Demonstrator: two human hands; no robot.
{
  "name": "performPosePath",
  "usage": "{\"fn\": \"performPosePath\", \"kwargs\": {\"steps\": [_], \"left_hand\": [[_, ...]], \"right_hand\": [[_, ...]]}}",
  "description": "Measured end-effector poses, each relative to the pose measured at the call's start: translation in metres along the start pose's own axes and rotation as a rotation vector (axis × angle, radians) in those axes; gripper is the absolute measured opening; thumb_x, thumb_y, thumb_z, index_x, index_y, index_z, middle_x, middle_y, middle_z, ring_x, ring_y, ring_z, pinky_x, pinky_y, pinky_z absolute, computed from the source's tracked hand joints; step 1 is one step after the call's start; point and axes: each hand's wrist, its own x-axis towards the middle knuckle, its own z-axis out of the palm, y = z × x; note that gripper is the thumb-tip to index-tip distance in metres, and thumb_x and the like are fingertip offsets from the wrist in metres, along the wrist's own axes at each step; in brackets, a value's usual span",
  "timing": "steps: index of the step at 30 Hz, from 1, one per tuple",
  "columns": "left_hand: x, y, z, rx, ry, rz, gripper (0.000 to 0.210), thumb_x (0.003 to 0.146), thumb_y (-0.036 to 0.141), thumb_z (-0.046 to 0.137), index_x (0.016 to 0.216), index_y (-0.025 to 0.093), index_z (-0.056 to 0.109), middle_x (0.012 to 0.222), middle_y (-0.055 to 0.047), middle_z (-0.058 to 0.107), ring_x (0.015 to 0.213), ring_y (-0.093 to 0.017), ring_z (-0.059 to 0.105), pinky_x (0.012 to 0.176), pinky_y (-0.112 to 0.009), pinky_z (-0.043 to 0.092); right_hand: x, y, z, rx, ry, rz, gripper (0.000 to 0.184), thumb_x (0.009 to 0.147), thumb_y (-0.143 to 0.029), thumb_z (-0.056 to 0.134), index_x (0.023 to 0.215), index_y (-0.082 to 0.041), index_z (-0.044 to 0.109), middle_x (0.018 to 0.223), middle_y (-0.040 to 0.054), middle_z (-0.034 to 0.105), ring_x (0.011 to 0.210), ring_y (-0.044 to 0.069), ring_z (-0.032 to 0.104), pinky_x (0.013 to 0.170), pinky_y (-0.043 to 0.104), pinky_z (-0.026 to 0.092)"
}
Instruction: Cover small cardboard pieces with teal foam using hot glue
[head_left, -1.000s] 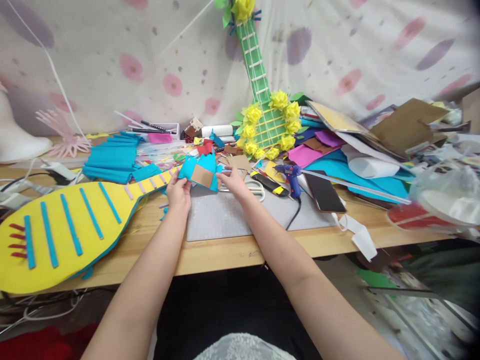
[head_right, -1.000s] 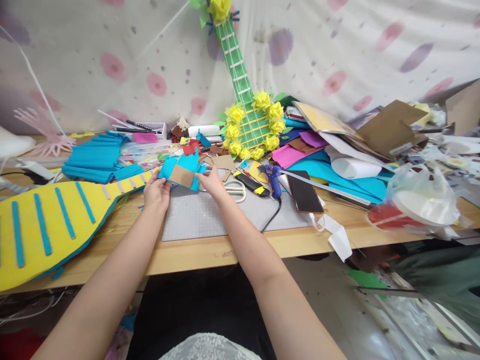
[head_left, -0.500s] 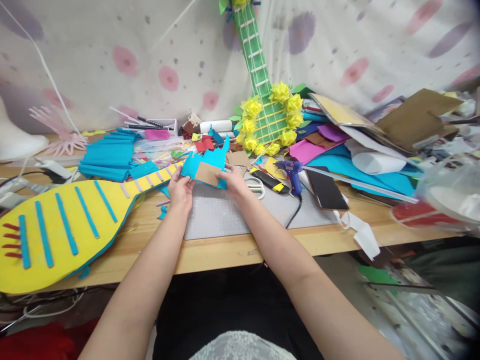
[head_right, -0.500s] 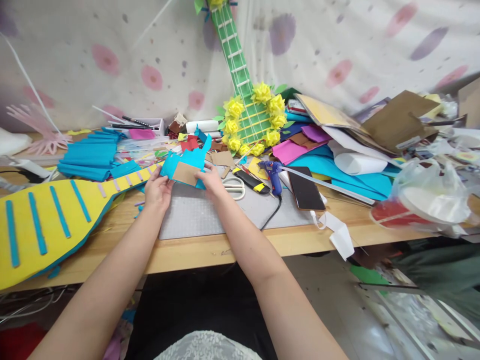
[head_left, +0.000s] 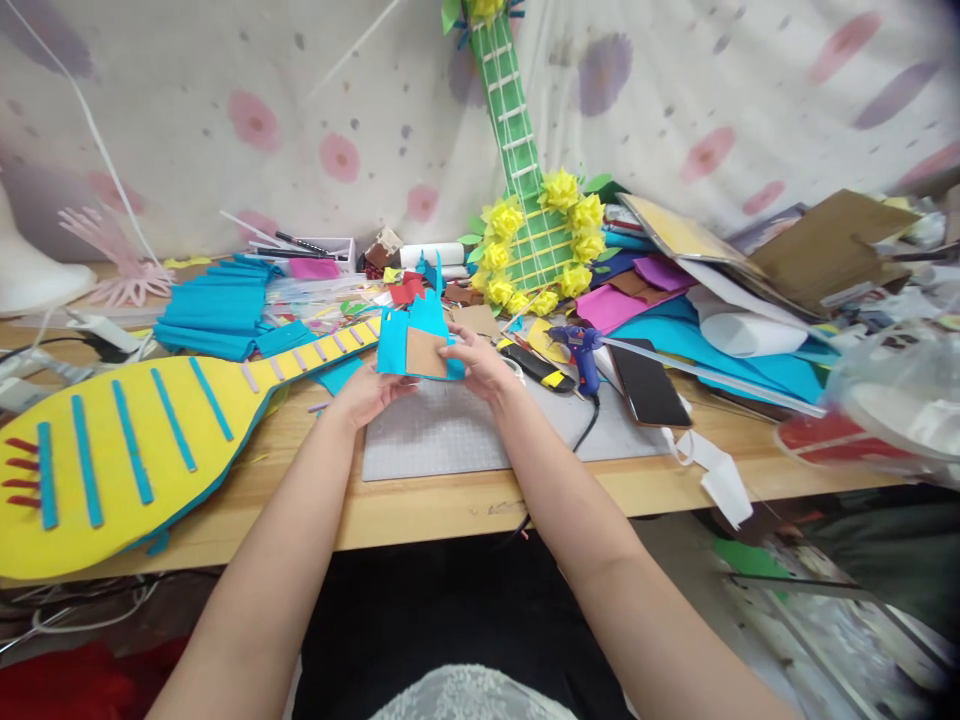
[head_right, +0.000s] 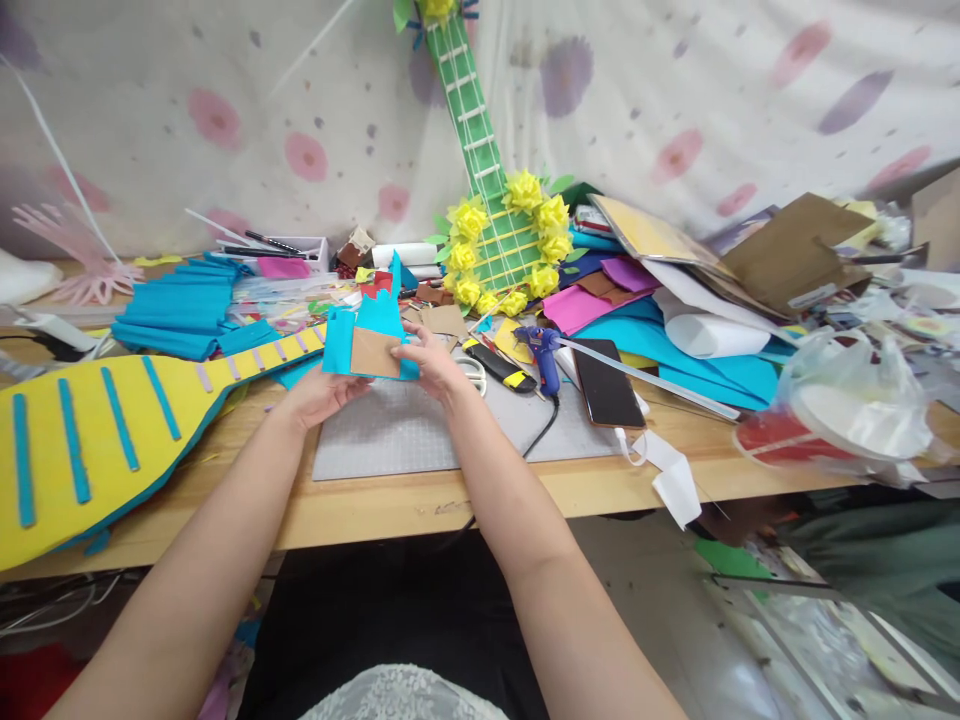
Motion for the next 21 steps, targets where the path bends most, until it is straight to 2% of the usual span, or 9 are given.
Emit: {"fn": "performPosePath", "kwargs": {"steps": [3,7,10,14,17,21], "left_hand": [[-0.0015,-0.0039,0.0040,-0.013,-0.093,-0.020,0.030,0.064,0.018,0.074,0.093,0.018,0.069,0.088,-0.009,0.071,0.078,-0.020,0.066,0.069,-0.032,0.055],[0.0021,-0.0021,0.0006,-0.061,-0.004,0.061,0.021,0.069,0.025,0.070,0.088,0.017,0.070,0.093,-0.011,0.071,0.085,-0.022,0.066,0.070,-0.030,0.055],[0.0052,0.0000,-0.0030,-0.031,0.045,0.076,0.021,0.066,0.021,0.072,0.084,0.011,0.070,0.087,-0.013,0.071,0.081,-0.021,0.067,0.070,-0.029,0.055],[0.0063,0.0013,-0.0038,-0.031,0.120,0.051,0.011,0.071,0.018,0.067,0.078,0.010,0.069,0.076,-0.010,0.070,0.062,-0.014,0.063,0.059,-0.024,0.053],[0.0060,0.0024,-0.0029,-0.047,0.120,0.050,0.010,0.075,0.019,0.063,0.078,0.012,0.070,0.075,-0.009,0.070,0.060,-0.013,0.063,0.056,-0.023,0.053],[0.0067,0.0013,-0.0022,-0.031,0.144,0.034,0.007,0.072,0.012,0.063,0.073,0.012,0.070,0.069,-0.008,0.069,0.058,-0.013,0.063,0.054,-0.022,0.054]], "right_hand": [[-0.0012,0.0002,0.0011,-0.070,0.018,-0.005,0.057,0.055,-0.020,0.066,0.108,-0.022,0.046,0.088,-0.0007,0.066,0.083,0.018,0.064,0.070,0.030,0.051],[-0.0015,0.0023,0.0029,-0.206,0.126,-0.038,0.056,0.056,-0.013,0.062,0.109,-0.020,0.045,0.077,-0.0034,0.064,0.078,0.015,0.063,0.078,0.032,0.049],[-0.0010,0.0032,0.0038,-0.243,0.168,-0.045,0.055,0.056,-0.010,0.059,0.108,-0.020,0.043,0.073,-0.0053,0.062,0.073,0.014,0.062,0.078,0.032,0.048],[0.0006,0.0043,0.0028,-0.275,0.176,-0.063,0.053,0.057,-0.011,0.059,0.107,-0.021,0.043,0.071,-0.0064,0.060,0.070,0.014,0.060,0.074,0.030,0.048],[0.0022,0.0053,0.0007,-0.306,0.192,-0.072,0.053,0.057,-0.012,0.059,0.106,-0.021,0.043,0.072,-0.0067,0.060,0.070,0.014,0.060,0.072,0.029,0.048],[0.0025,0.0049,-0.0010,-0.344,0.202,-0.089,0.054,0.056,-0.012,0.059,0.107,-0.021,0.043,0.069,-0.0074,0.058,0.066,0.012,0.057,0.067,0.026,0.046]]}}
